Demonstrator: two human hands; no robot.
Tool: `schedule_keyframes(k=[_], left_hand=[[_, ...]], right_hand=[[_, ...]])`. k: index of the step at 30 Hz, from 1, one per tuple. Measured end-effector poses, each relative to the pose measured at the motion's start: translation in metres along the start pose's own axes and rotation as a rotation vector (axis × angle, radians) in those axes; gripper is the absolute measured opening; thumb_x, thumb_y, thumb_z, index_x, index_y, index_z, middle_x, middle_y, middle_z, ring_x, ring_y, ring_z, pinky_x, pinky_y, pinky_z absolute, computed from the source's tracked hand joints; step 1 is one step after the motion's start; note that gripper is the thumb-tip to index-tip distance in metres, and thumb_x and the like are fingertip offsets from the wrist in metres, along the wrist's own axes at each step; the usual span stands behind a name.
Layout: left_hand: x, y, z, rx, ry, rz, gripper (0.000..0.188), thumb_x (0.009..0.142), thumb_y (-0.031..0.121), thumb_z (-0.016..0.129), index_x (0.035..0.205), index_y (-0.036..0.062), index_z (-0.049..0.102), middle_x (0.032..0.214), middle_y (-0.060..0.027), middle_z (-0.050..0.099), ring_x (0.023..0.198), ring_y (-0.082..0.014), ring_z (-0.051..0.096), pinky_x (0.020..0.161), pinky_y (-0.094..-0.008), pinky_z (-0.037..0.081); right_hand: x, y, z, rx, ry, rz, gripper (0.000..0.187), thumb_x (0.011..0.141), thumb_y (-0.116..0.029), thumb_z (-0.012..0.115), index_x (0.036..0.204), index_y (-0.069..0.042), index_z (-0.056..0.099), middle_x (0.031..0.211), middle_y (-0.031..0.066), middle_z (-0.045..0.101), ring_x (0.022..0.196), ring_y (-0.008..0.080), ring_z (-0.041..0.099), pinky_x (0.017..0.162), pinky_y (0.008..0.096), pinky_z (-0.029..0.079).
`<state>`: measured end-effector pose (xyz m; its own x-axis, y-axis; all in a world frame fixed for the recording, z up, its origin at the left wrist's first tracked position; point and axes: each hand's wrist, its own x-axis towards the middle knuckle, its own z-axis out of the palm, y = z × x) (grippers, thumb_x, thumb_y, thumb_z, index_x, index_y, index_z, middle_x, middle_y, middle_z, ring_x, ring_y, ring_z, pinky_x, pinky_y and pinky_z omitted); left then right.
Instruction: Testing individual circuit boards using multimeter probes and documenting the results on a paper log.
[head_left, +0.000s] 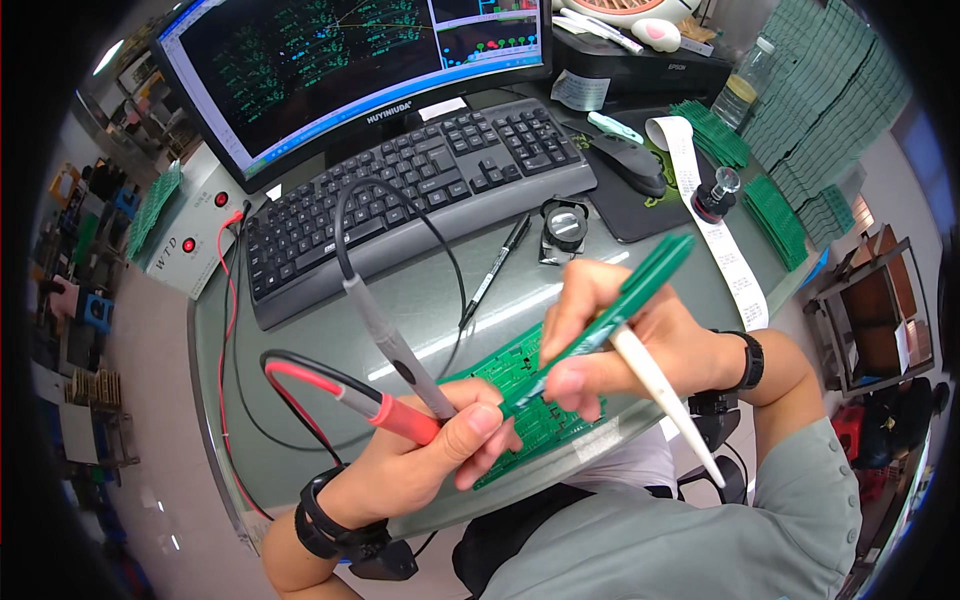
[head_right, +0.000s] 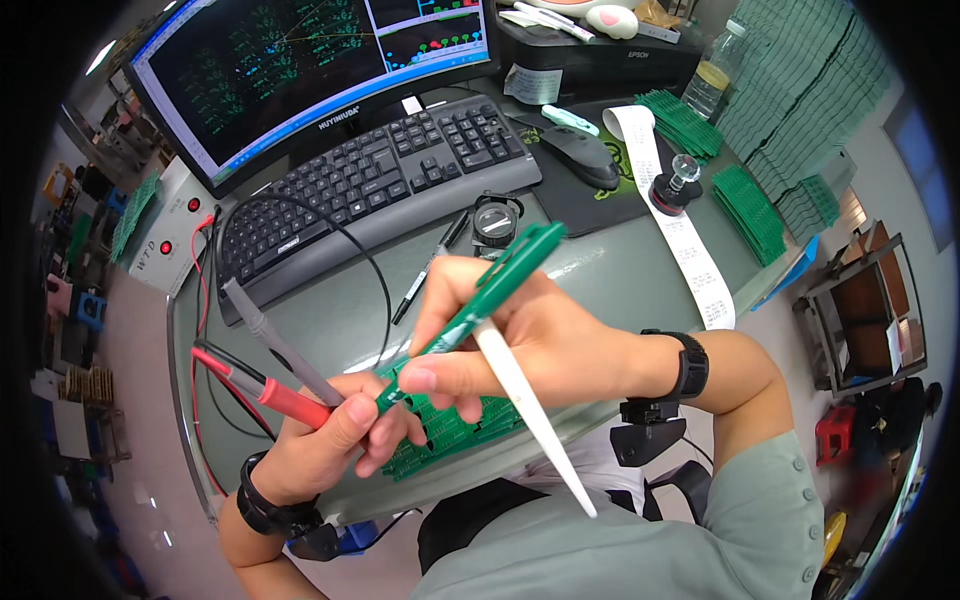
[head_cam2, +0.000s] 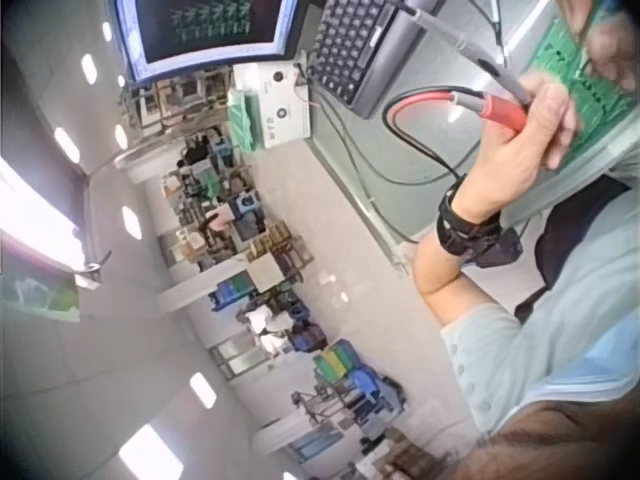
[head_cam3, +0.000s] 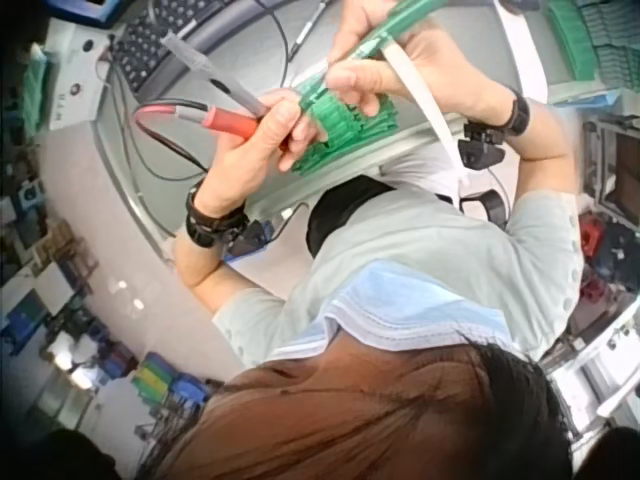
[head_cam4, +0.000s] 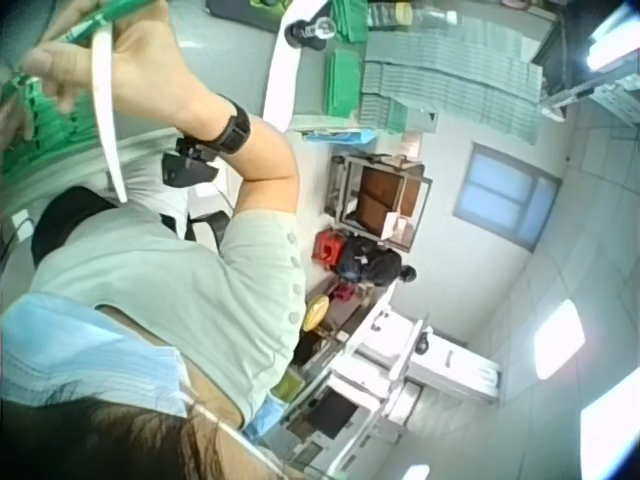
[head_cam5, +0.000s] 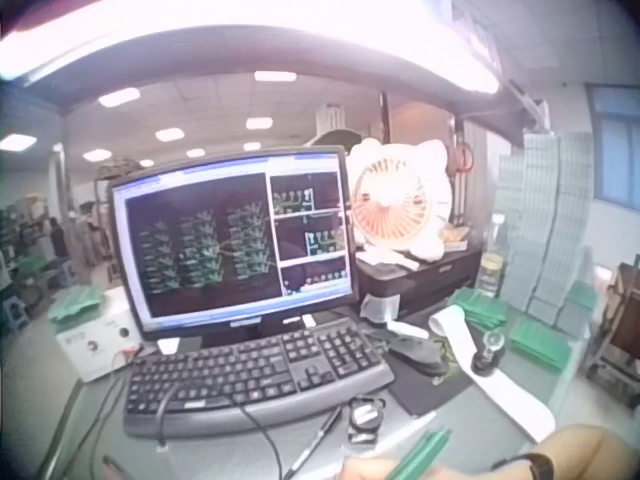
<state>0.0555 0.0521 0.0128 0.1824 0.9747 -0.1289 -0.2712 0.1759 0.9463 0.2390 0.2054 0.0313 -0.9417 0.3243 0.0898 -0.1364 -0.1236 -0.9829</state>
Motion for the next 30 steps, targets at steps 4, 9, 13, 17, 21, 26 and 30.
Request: schedule_keyframes(k=[4,9,13,17,21,26,30], left_hand=[[-0.001,0.000,-0.009,-0.174,0.060,-0.012,0.044,0.104,0.043,0.040,0.073,0.0112,0.046,0.060,0.0017,0.044,0.042,-0.0084,0.042,0.087,-0.0431,0.051],[0.010,-0.006,-0.017,-0.190,0.186,-0.056,0.045,0.104,0.040,0.037,0.068,0.0133,0.039,0.059,0.0004,0.044,0.041,-0.0092,0.042,0.106,-0.0503,0.041],[0.009,-0.008,-0.019,-0.135,0.124,-0.069,0.045,0.105,0.038,0.036,0.070,0.0097,0.041,0.059,0.0005,0.045,0.048,-0.0099,0.047,0.112,-0.0474,0.035],[0.009,-0.008,-0.019,-0.106,0.135,-0.057,0.044,0.104,0.039,0.041,0.069,0.0122,0.040,0.059,0.0001,0.046,0.044,-0.0100,0.045,0.113,-0.0510,0.032],[0.009,-0.010,-0.019,-0.101,0.134,-0.055,0.044,0.104,0.039,0.041,0.069,0.0121,0.041,0.059,0.0000,0.046,0.044,-0.0098,0.045,0.113,-0.0509,0.032],[0.009,-0.010,-0.018,-0.083,0.127,-0.048,0.044,0.104,0.040,0.041,0.070,0.0120,0.041,0.059,-0.0002,0.046,0.044,-0.0097,0.046,0.113,-0.0505,0.033],[0.009,-0.010,-0.016,-0.074,0.136,-0.048,0.044,0.103,0.040,0.041,0.069,0.0119,0.041,0.059,-0.0004,0.047,0.044,-0.0097,0.046,0.112,-0.0504,0.033]], right_hand=[[-0.004,0.002,-0.022,0.098,0.162,-0.149,0.019,0.093,-0.012,0.065,0.091,-0.003,0.048,0.079,0.0079,0.062,0.061,0.0111,0.064,0.051,0.0226,0.050],[-0.014,0.037,-0.024,-0.167,0.048,0.057,0.022,0.092,-0.016,0.067,0.090,-0.001,0.052,0.079,0.0033,0.055,0.069,0.0084,0.060,0.056,0.0229,0.047],[-0.012,0.047,-0.025,-0.367,0.049,-0.065,0.021,0.089,-0.015,0.069,0.086,-0.001,0.053,0.077,0.0040,0.054,0.067,0.0097,0.053,0.056,0.0261,0.041],[-0.011,0.050,-0.024,-0.414,0.026,-0.136,0.020,0.088,-0.014,0.070,0.084,-0.001,0.055,0.077,0.0048,0.054,0.065,0.0105,0.051,0.055,0.0264,0.040],[-0.011,0.050,-0.024,-0.444,0.024,-0.137,0.021,0.087,-0.014,0.070,0.084,0.000,0.055,0.077,0.0053,0.054,0.064,0.0106,0.051,0.054,0.0266,0.040],[-0.012,0.050,-0.023,-0.464,0.014,-0.161,0.021,0.087,-0.013,0.071,0.085,0.001,0.055,0.077,0.0056,0.054,0.063,0.0109,0.051,0.053,0.0271,0.040],[-0.012,0.049,-0.023,-0.466,0.002,-0.172,0.021,0.088,-0.013,0.070,0.085,0.001,0.055,0.077,0.0056,0.054,0.063,0.0109,0.051,0.053,0.0271,0.040]])
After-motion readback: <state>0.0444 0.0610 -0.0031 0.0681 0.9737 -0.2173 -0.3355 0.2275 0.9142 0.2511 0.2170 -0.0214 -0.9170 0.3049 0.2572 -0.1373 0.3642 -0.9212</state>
